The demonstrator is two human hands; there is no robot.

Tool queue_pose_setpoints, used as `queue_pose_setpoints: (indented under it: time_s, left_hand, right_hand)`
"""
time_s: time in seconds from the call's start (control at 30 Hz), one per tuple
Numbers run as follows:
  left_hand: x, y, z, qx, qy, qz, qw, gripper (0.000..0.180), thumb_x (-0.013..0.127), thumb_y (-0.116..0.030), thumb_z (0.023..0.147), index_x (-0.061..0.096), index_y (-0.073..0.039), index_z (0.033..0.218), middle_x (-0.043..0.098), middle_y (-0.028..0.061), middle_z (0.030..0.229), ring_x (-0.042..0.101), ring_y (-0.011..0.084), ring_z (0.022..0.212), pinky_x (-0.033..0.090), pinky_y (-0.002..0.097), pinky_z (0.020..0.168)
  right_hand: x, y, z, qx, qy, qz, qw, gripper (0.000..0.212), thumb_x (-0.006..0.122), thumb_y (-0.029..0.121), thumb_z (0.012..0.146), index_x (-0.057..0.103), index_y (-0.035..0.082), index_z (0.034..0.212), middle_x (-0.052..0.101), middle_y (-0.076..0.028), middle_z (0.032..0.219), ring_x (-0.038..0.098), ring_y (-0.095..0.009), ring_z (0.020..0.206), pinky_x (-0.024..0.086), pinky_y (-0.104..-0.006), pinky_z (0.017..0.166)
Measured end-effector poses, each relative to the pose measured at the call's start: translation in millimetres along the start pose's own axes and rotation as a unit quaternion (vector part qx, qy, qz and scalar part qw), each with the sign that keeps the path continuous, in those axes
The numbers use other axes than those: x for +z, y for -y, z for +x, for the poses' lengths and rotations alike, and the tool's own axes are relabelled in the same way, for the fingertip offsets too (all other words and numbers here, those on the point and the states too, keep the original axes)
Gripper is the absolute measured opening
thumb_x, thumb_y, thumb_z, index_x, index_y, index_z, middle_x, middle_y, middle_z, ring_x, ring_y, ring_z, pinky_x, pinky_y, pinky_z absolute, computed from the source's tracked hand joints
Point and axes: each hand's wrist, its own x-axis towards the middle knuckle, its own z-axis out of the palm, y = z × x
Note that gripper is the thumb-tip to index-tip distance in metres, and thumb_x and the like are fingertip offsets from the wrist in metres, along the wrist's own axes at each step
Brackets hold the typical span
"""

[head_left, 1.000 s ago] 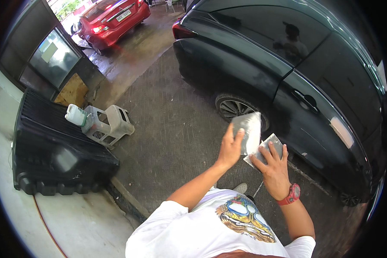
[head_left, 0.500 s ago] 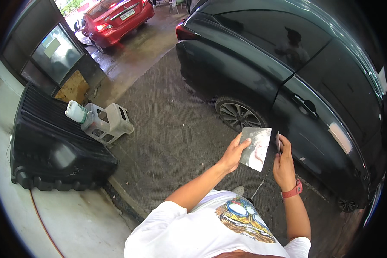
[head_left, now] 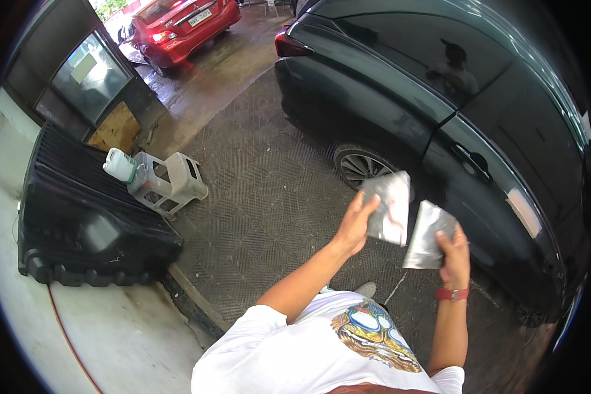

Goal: The person uses a putty knife to apply a light-colored body filler onto the side panel of a black car, smoothing it over a damaged area. They repeatedly transfer filler between two knives and spread it across the panel before walking away.

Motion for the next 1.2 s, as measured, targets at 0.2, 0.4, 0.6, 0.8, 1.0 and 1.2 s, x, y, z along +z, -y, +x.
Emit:
queue_pose_setpoints:
  time_s: [0.2,0.4,0.6,0.8,1.0,1.2]
  left_hand:
    - [0,9,-11,-0.118,0.081,-0.110,0.984,0.050,0.060,-0.028,0.111,0.045,-0.011,0.156,0.066,0.0068,0.136,0.069,0.0169,0.121,0.059,0.0372,0.103]
    - [-17,41,1,0.015,0.051,0.184,0.981,0.048,0.054,-0.032,0.115,0.044,-0.009,0.156,0.058,0.0104,0.152,0.066,0.0216,0.125,0.054,0.0382,0.107]
    - [-16,27,2,0.140,-0.116,0.365,0.913,0.061,0.055,-0.038,0.113,0.044,0.005,0.154,0.069,0.0205,0.131,0.066,0.0249,0.121,0.051,0.0397,0.104]
    - [-28,25,10,0.118,-0.106,0.115,0.981,0.036,0.055,-0.026,0.114,0.054,-0.001,0.141,0.068,0.0102,0.124,0.064,0.0143,0.110,0.052,0.0328,0.100]
    - [-9,39,4,0.082,-0.014,0.089,0.993,0.040,0.056,-0.021,0.114,0.051,0.001,0.147,0.065,0.0103,0.134,0.061,0.0141,0.120,0.049,0.0324,0.105]
    - [-16,30,8,0.134,-0.073,0.207,0.966,0.041,0.055,-0.022,0.114,0.052,0.002,0.147,0.067,0.0145,0.132,0.063,0.0163,0.119,0.049,0.0327,0.107]
  right_hand:
    - [-20,-34,2,0.038,0.102,0.033,0.993,0.054,0.082,0.006,0.091,0.057,0.002,0.139,0.072,-0.006,0.128,0.069,-0.016,0.118,0.049,-0.0341,0.110]
    - [54,33,-10,-0.271,-0.008,-0.499,0.823,0.053,0.056,-0.017,0.086,0.068,0.009,0.130,0.067,-0.015,0.138,0.064,-0.036,0.132,0.050,-0.0441,0.111]
    - [72,0,-44,-0.310,0.131,-0.665,0.667,0.053,0.065,-0.009,0.080,0.077,0.016,0.125,0.066,-0.011,0.136,0.052,-0.035,0.143,0.030,-0.0614,0.125]
    - [82,37,-62,-0.384,0.139,-0.545,0.733,0.060,0.065,-0.013,0.080,0.070,0.017,0.131,0.054,-0.016,0.151,0.049,-0.039,0.147,0.026,-0.0700,0.126]
    - [33,-8,-10,-0.213,0.061,-0.669,0.709,0.063,0.058,-0.010,0.089,0.051,0.013,0.147,0.045,-0.026,0.155,0.054,-0.051,0.138,0.057,-0.0549,0.100]
    - [68,21,-39,-0.292,0.119,-0.706,0.634,0.057,0.060,-0.009,0.086,0.071,0.019,0.135,0.054,-0.017,0.153,0.043,-0.043,0.151,0.018,-0.0727,0.126]
